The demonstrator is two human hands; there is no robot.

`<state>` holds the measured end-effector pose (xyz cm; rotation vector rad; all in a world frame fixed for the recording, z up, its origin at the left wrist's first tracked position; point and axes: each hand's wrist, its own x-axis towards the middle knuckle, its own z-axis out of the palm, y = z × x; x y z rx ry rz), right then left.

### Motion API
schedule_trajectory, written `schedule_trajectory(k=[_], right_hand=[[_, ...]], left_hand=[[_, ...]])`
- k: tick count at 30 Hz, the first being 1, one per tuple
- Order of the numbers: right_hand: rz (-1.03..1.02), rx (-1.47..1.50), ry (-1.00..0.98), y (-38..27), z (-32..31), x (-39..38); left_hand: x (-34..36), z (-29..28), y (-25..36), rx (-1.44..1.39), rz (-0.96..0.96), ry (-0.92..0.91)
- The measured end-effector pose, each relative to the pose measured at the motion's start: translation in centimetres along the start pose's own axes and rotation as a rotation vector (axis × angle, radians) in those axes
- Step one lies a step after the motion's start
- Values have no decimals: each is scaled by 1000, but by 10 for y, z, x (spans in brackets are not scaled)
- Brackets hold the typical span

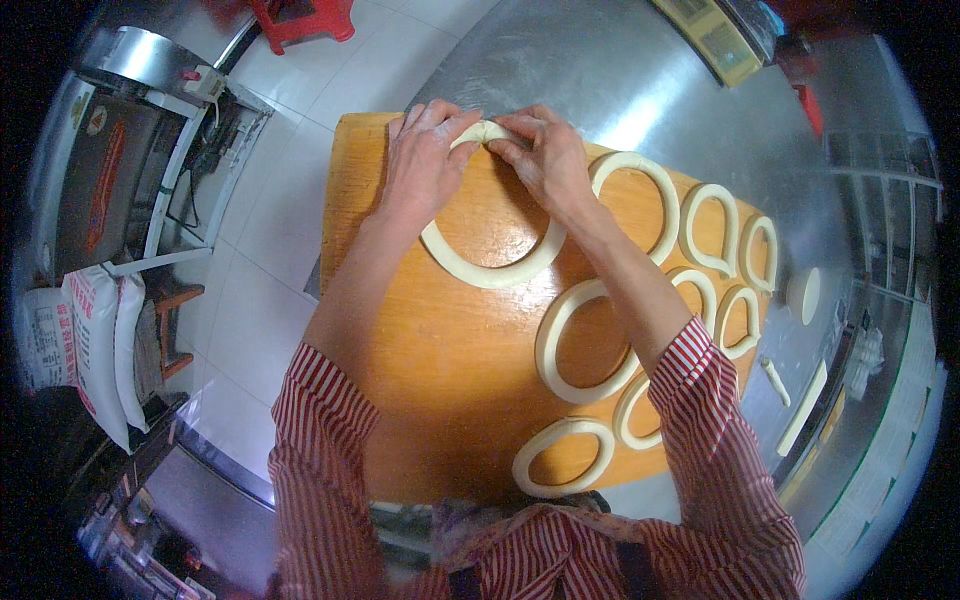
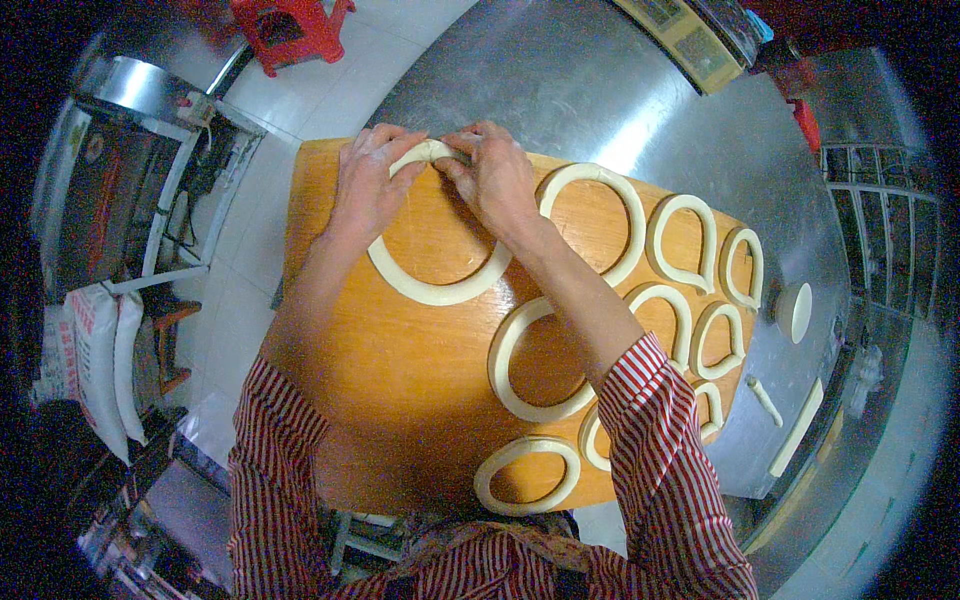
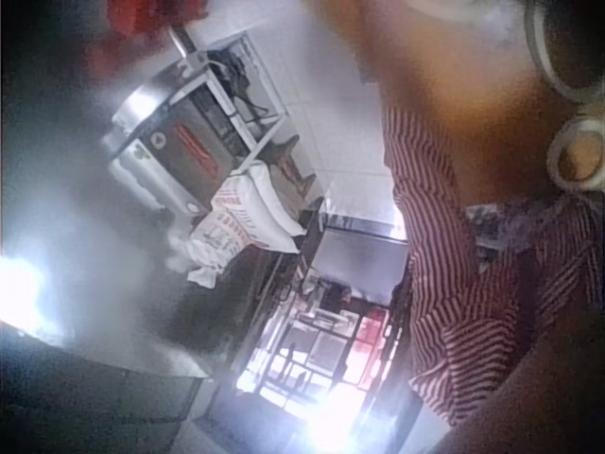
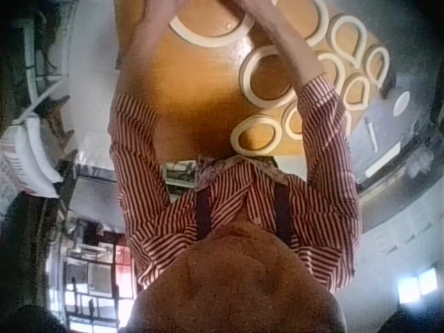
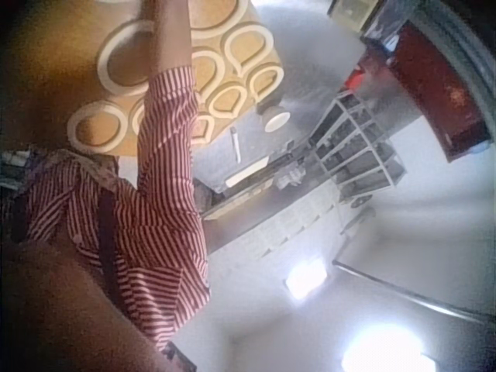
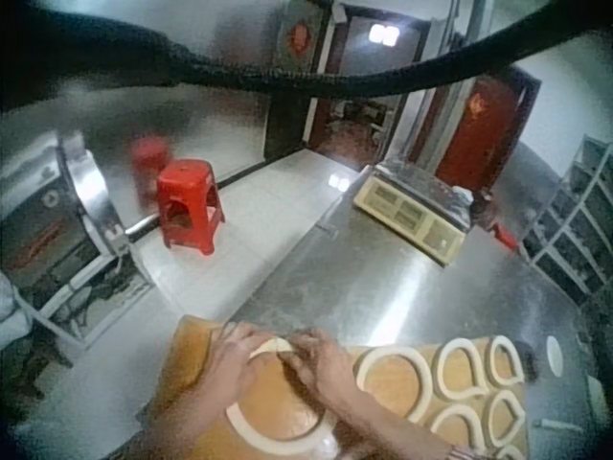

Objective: The person shapes long strips of dough into circular rings by hand on a wooden board. They repeatedly pick up a strip, curve it into a loop, and press the ends together to seal the shape, arranging the finished rings in rows on the board.

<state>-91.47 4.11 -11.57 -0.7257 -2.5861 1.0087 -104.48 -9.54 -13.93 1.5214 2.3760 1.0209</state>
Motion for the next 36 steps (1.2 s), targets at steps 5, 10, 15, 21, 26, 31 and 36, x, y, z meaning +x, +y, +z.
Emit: schedule_trajectory(k=[5, 10, 15, 21, 26, 31, 36], right_hand=[[-69, -22, 11, 1, -2, -3], [-35, -59, -4, 3, -18, -15], [-33, -89, 18, 7, -25, -23], [-36, -120, 20, 5, -29, -31], [-269, -123, 46, -14, -16, -16], [-433, -216, -63, -22, 12, 17], [-425, -115, -144, -15, 11, 22]], left_hand=[[-7, -8, -1, -69, 9, 18], [-31, -16, 0, 361, 27, -120], [-32, -21, 6, 408, -26, -192], [-37, -27, 12, 332, -30, -172], [-50, -30, 30, 33, -232, -39], [-71, -10, 25, 82, -205, 62], [-76, -4, 23, 38, -158, 193]])
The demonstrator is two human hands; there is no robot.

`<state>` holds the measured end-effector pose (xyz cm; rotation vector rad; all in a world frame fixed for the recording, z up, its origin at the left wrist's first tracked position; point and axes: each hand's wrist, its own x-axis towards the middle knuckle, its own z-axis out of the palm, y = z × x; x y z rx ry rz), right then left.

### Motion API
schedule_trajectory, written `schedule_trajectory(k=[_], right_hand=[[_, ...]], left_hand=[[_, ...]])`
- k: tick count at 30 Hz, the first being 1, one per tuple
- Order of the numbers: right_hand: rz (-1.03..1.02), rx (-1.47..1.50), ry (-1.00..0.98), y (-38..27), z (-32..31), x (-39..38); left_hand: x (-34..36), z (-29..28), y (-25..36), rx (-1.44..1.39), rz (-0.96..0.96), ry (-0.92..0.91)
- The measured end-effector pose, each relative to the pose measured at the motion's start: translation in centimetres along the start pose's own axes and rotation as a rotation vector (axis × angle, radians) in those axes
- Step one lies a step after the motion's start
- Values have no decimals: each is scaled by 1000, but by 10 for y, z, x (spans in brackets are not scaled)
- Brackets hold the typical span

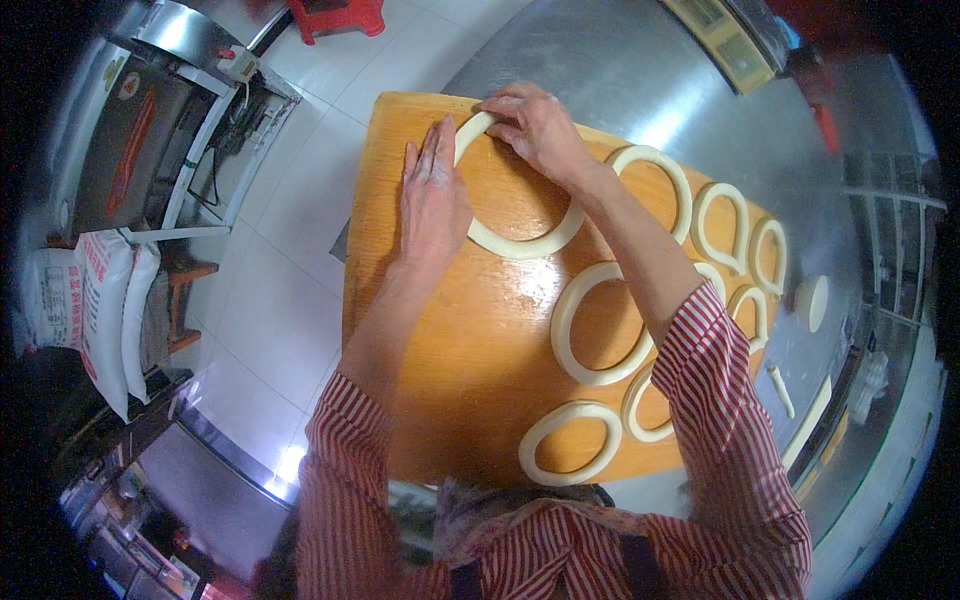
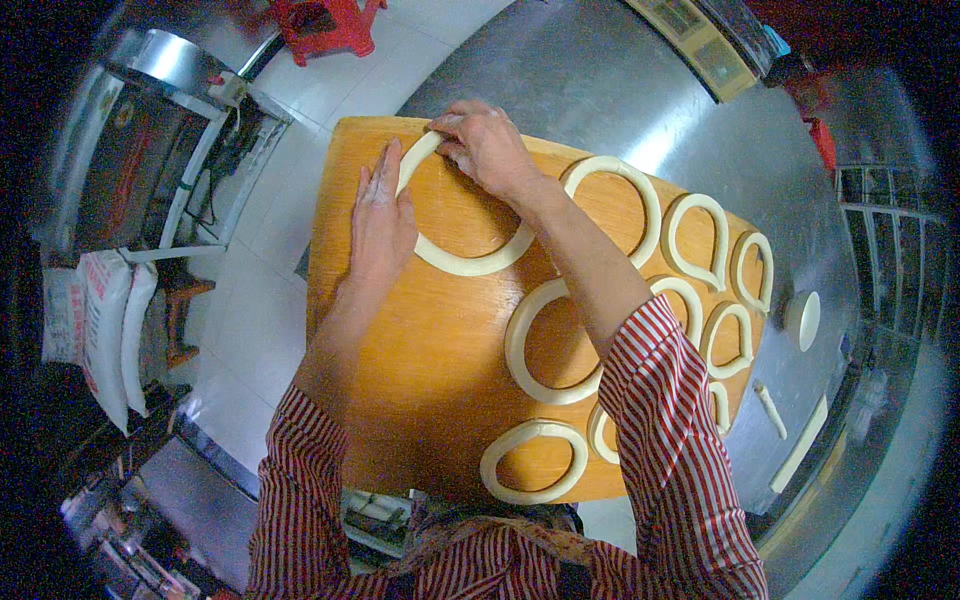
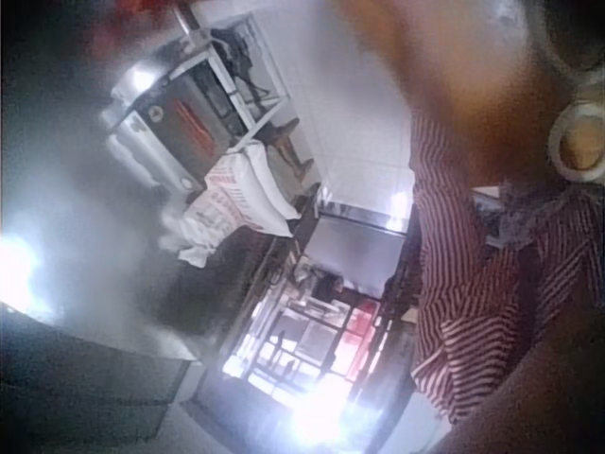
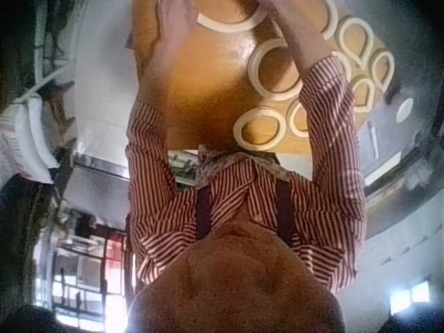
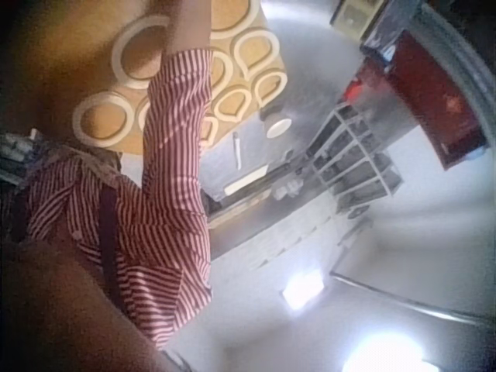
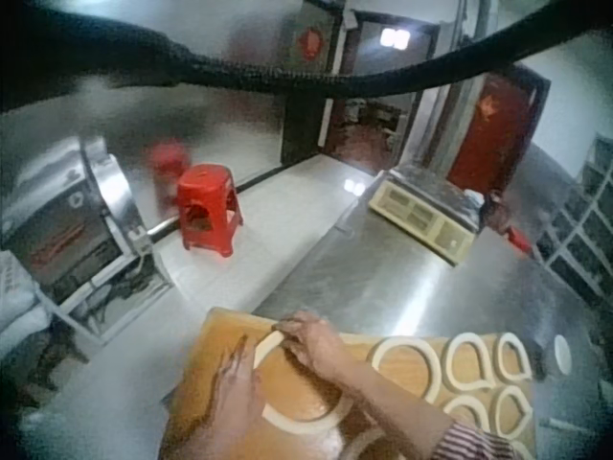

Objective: The person shapes long strips of dough into circular rings by hand on a wooden board. They repeatedly pick up a strip, curve it into a loop, and press the ends together to seal the shape, arranging the finished rings in rows on the board.

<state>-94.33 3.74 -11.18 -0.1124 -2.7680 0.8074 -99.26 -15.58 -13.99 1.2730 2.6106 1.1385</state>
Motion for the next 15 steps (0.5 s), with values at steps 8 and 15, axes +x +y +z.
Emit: schedule_trajectory(k=[8, 15], right_hand=[[-38, 59, 16, 4, -4, 5], [6, 31, -36, -38, -31, -69]], left_hand=[[33, 4, 3, -16, -59, 72], [-5, -12, 10, -71, 237, 14]])
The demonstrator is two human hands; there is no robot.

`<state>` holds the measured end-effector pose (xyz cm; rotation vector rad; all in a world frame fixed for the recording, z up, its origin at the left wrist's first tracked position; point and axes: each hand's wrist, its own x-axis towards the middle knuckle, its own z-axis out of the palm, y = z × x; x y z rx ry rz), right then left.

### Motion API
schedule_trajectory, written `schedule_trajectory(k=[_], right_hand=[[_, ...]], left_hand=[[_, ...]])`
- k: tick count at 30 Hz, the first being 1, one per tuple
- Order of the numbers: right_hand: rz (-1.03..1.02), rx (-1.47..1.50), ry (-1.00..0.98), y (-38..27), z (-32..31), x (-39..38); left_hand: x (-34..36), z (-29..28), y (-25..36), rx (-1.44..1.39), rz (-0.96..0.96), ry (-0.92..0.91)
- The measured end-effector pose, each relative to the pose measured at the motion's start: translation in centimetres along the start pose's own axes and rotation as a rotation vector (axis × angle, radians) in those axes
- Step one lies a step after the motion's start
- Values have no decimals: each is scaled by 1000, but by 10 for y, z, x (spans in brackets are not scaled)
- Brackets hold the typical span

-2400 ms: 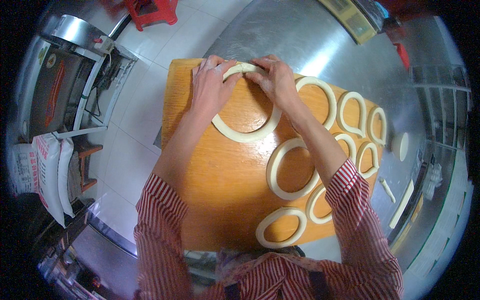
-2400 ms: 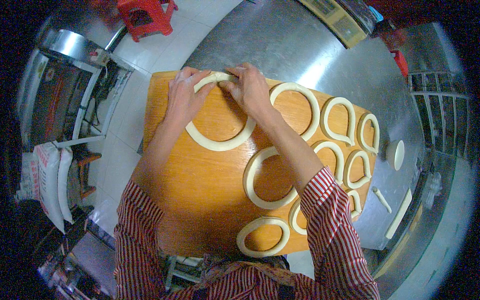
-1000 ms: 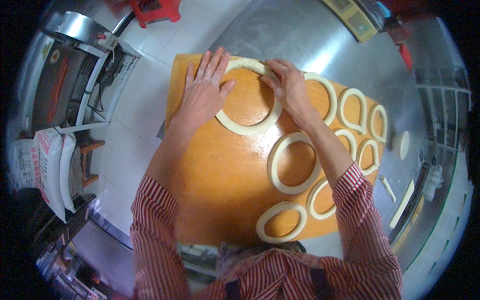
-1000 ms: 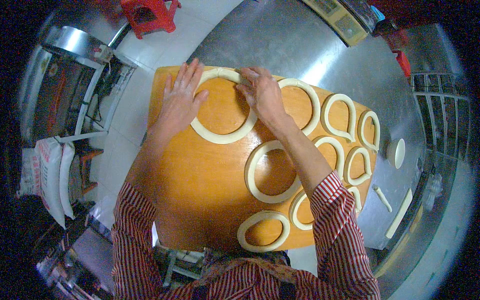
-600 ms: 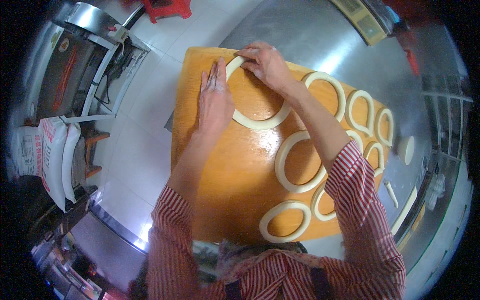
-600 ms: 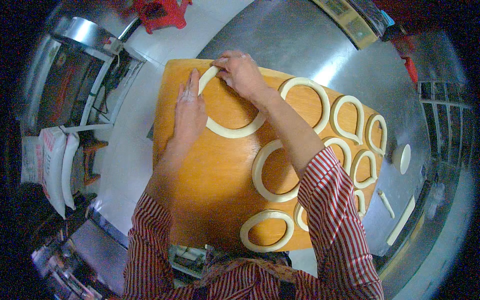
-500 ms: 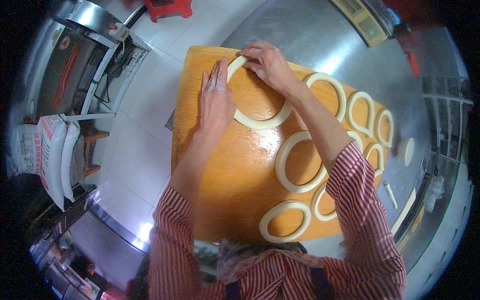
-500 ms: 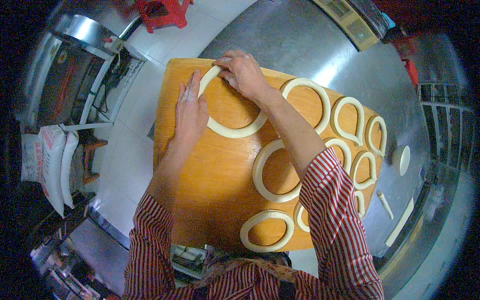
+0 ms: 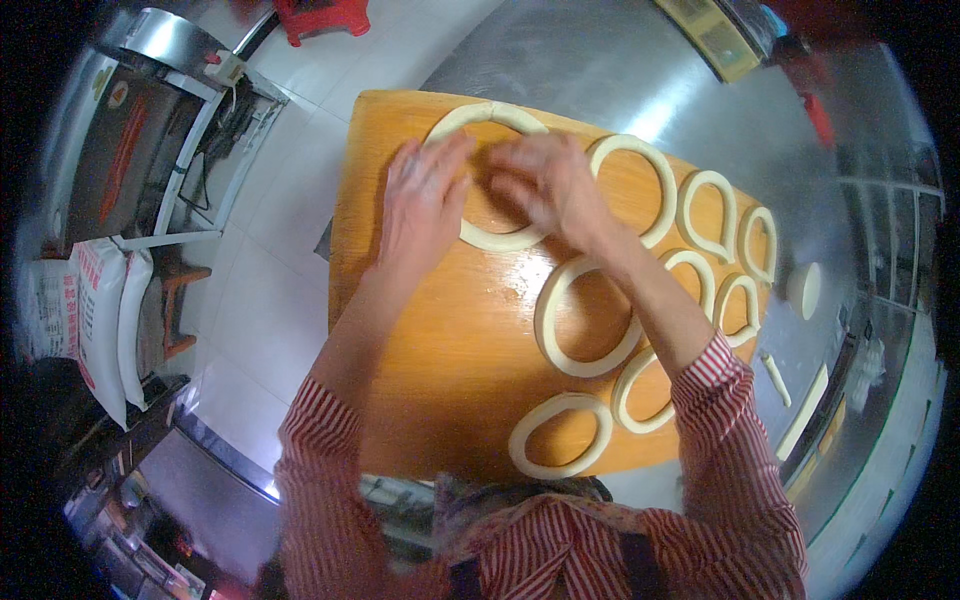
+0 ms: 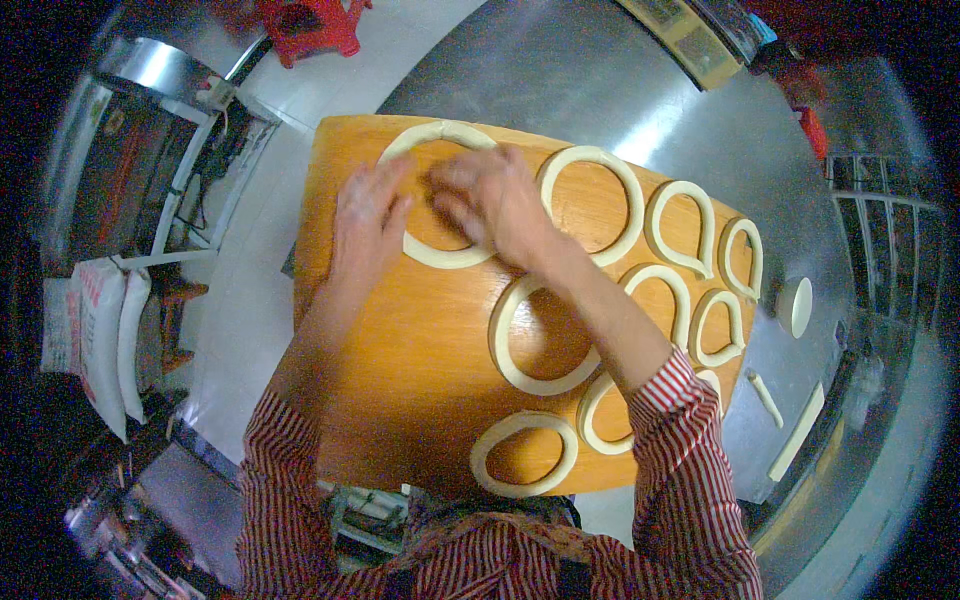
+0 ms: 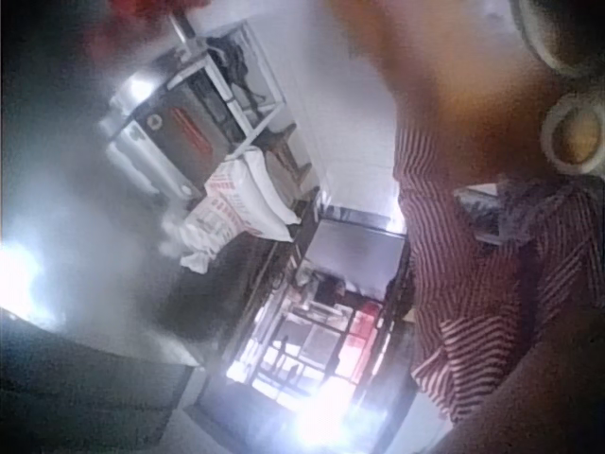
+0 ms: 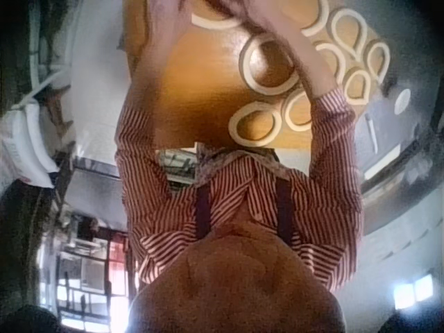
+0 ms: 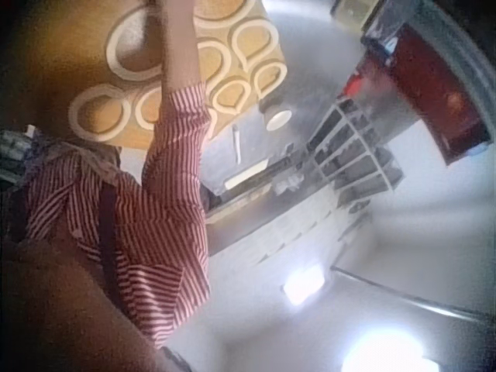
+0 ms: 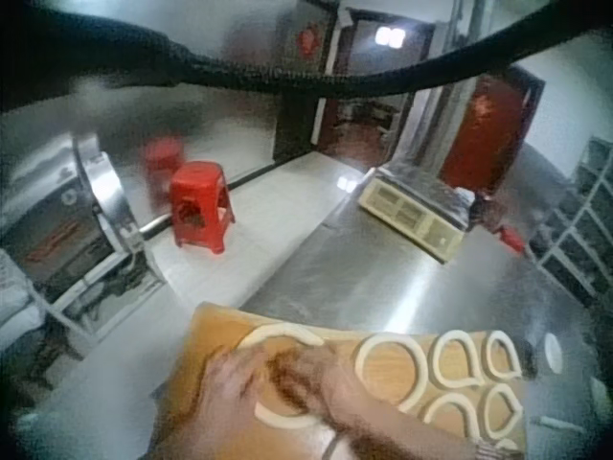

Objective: The person shapes long strips of dough into circular rings by hand on a wooden board. They repeatedly pick up a strip, curve it into a loop, and press the ends together to seal the shape, arranging the finished rings in rows on the board.

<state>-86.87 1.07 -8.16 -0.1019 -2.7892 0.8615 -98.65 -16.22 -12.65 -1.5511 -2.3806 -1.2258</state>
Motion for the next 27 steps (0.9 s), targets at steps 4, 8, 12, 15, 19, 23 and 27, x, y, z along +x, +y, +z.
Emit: schedule_trajectory(k=[4, 8, 12, 15, 19, 23, 27], right_hand=[[-56, -157, -218, -17, -12, -48], [46, -167, -79, -18, -29, -68], [130, -71, 108, -39, -52, -125], [164, -31, 251, -46, -71, -208], [506, -70, 394, -60, -120, -327], [950, -97, 542, -17, -164, -497], [1078, -521, 570, 54, -216, -663]], left_hand=[[-31, -18, 1, 75, 44, -324], [-28, -30, 11, 152, 55, -343], [-28, -27, 39, 192, 76, -357], [-39, -23, 75, 99, 59, -320], [-60, 6, 107, 66, 240, -223], [-56, 48, 245, -234, 298, -388], [-66, 146, 432, -386, 404, -669]])
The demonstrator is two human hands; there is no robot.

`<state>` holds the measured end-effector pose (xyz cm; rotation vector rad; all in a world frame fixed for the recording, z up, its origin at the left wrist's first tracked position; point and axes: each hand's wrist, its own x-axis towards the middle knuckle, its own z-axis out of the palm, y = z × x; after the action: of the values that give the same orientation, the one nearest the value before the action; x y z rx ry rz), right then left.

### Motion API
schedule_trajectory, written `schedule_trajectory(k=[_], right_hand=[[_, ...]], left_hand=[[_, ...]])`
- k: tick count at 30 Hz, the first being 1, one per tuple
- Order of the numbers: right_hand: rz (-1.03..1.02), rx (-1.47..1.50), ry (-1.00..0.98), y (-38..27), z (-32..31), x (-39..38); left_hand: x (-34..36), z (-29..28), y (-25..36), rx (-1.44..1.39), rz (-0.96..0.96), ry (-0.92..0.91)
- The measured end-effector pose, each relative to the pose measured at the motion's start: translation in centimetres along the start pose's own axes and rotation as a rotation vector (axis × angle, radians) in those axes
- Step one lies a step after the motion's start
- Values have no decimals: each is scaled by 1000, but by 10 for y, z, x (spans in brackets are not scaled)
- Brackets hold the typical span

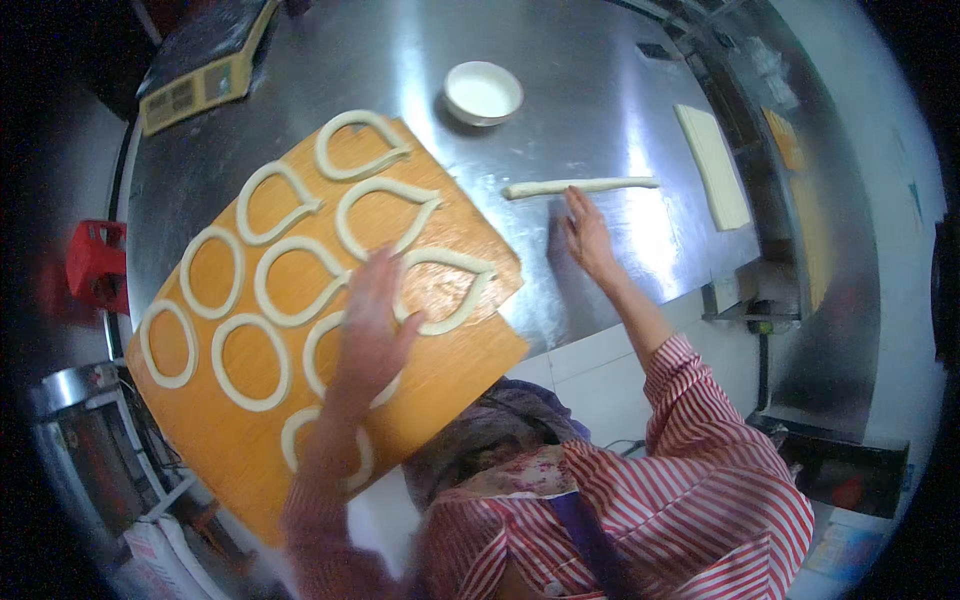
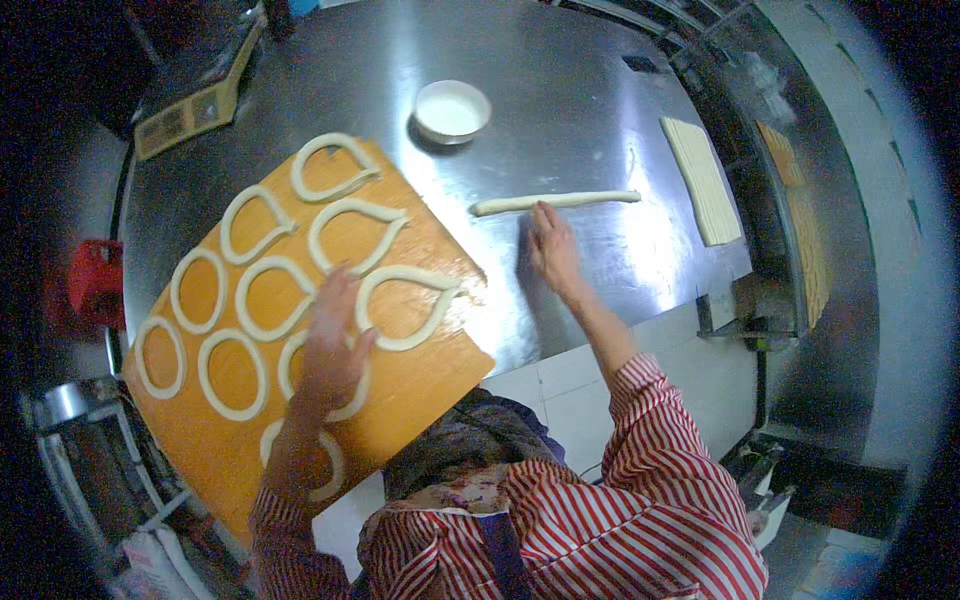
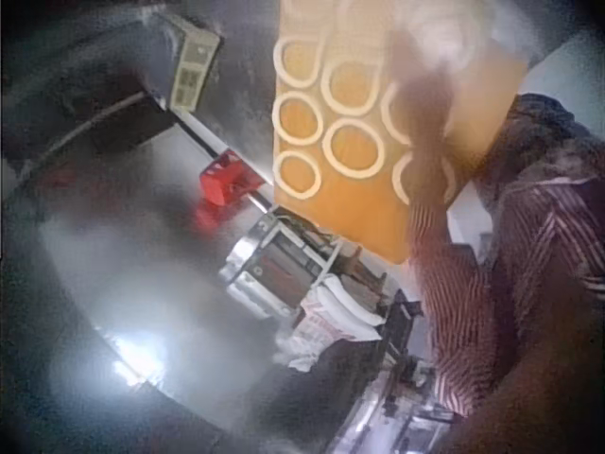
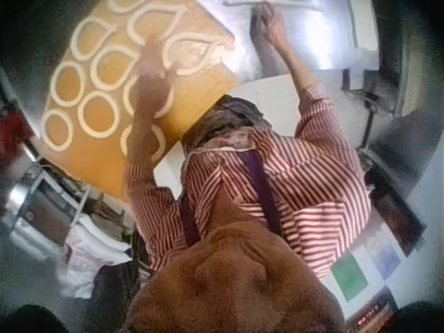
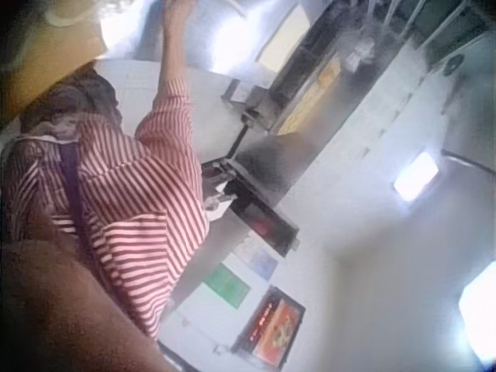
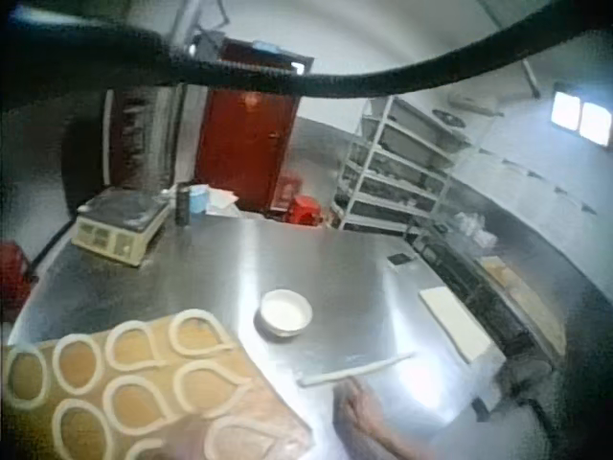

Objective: The person shapes long strips of dough into circular rings by hand on a wooden board. They repeatedly pick up a strip, curve it into a loop, and press the ends together to seal the shape, arranging the finished rings in rows on the board.

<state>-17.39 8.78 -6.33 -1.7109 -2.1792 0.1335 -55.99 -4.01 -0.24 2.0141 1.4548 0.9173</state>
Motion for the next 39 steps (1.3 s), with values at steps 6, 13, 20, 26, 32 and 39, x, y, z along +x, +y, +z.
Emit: schedule_trajectory(k=[6, 13, 20, 26, 32, 39], right_hand=[[-122, -118, -122, 105, -20, 46], [-167, -255, -198, 138, -7, 33], [-169, -195, -157, 133, -13, -14], [-183, -47, -236, 160, -30, -36], [-277, -272, -282, 232, -50, 38], [-306, -155, -479, 239, -117, 24]], left_hand=[[150, 167, 33, 200, 84, -186], [191, 260, 46, 545, -10, -317], [153, 269, 58, 556, -21, -259], [122, 260, 67, 571, 17, -297], [164, 240, 26, 466, 21, -177], [141, 205, 67, 292, -42, -321]])
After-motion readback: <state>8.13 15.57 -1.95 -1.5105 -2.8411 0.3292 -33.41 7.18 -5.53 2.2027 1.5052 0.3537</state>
